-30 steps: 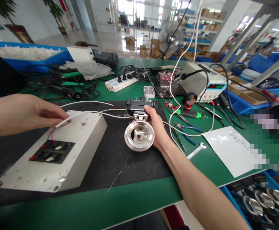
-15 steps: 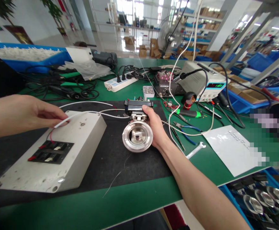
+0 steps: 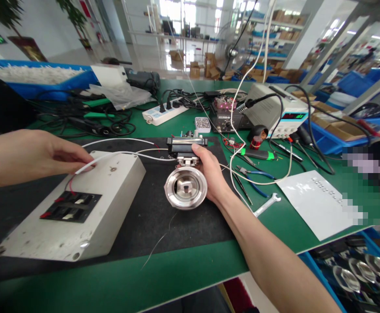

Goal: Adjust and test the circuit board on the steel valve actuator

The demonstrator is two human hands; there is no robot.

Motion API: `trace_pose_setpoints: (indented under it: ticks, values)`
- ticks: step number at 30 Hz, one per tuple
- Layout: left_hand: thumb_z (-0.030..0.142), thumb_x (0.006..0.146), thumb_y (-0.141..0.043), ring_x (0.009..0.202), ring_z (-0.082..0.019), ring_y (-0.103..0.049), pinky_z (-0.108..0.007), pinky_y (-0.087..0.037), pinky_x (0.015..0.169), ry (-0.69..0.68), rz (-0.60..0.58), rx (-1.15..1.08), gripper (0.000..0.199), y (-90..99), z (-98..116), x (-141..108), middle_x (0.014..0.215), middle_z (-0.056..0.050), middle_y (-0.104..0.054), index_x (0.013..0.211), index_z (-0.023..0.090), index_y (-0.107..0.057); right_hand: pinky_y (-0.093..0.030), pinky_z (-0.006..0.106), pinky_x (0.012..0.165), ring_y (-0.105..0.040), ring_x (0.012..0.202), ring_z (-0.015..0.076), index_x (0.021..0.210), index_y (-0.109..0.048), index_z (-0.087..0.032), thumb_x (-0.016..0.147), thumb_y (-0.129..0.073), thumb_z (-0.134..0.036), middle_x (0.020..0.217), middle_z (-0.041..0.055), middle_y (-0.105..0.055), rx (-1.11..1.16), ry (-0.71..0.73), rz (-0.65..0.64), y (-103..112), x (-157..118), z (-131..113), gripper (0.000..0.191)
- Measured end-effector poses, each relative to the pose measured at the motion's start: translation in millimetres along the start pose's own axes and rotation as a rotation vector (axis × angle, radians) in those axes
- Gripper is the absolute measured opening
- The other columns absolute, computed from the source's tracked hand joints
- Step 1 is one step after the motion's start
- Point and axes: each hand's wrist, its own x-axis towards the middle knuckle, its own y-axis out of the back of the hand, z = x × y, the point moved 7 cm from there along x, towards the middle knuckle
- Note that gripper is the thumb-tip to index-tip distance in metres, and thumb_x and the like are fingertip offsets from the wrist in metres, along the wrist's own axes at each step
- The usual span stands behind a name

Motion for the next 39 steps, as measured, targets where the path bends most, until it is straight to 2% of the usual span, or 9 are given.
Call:
trace_pose_setpoints:
  ticks: [3, 8, 14, 25, 31, 39]
  values:
    - [0.073, 0.070, -0.047, 0.087, -0.026, -0.071, -0.032, -0.048, 0.076, 0.002, 0.002, -0.004, 0.058, -0.7, -2.5, 0.6, 0.101, 0.006, -0.078, 0.102, 0.036, -0.080, -0.061, 0.035, 0.054, -0.076, 0.069, 0.0271, 0.097, -0.071, -0.022, 0.079, -0.073, -0.054, 0.081, 0.0059, -0.080, -0.006, -0.005, -0.007, 1.5, 1.6, 1.8, 0.037]
    - [0.072, 0.071, -0.047, 0.087, -0.026, -0.071, -0.032, -0.048, 0.077, 0.004, 0.004, 0.003, 0.058, -0.7, -3.5, 0.3, 0.101, 0.007, -0.078, 0.102, 0.036, -0.079, -0.063, 0.036, 0.059, -0.076, 0.068, 0.0260, 0.100, -0.072, -0.022, 0.080, -0.074, -0.054, 0.082, 0.0052, -0.080, -0.006, 0.024, -0.022, 2.7, 3.8, 1.9, 0.038]
    - [0.073, 0.069, -0.046, 0.087, -0.024, -0.072, -0.032, -0.048, 0.076, 0.014, 0.006, 0.007, 0.058, -0.2, -1.8, -1.0, 0.100, 0.009, -0.078, 0.101, 0.039, -0.080, -0.057, 0.033, 0.046, -0.075, 0.063, 0.0262, 0.100, -0.072, -0.022, 0.079, -0.075, -0.055, 0.078, 0.0051, -0.079, -0.002, -0.014, -0.025, 1.5, 2.3, 2.7, 0.039]
    - [0.072, 0.072, -0.048, 0.087, -0.025, -0.071, -0.031, -0.047, 0.075, -0.019, 0.010, -0.003, 0.057, -1.5, -5.1, 2.6, 0.102, 0.006, -0.078, 0.102, 0.036, -0.080, -0.056, 0.033, 0.045, -0.075, 0.063, 0.0261, 0.097, -0.072, -0.021, 0.080, -0.074, -0.053, 0.080, 0.0070, -0.080, -0.008, 0.000, -0.024, -0.9, 0.0, -0.1, 0.036]
    - [0.073, 0.068, -0.044, 0.084, -0.022, -0.071, -0.030, -0.048, 0.075, -0.010, 0.027, -0.006, 0.060, -1.5, -3.4, 3.4, 0.097, 0.008, -0.078, 0.099, 0.036, -0.080, -0.065, 0.037, 0.064, -0.076, 0.068, 0.0251, 0.093, -0.072, -0.021, 0.079, -0.077, -0.050, 0.086, 0.0065, -0.081, 0.002, 0.057, -0.024, -1.4, 0.1, -4.8, 0.033]
    - [0.074, 0.064, -0.041, 0.083, -0.022, -0.072, -0.031, -0.049, 0.075, 0.010, 0.033, 0.010, 0.063, 1.3, 1.1, 2.9, 0.094, 0.010, -0.078, 0.096, 0.037, -0.081, -0.066, 0.039, 0.068, -0.076, 0.071, 0.0259, 0.095, -0.072, -0.021, 0.083, -0.074, -0.051, 0.085, 0.0065, -0.081, 0.004, 0.043, -0.039, -1.9, -0.2, -3.1, 0.033]
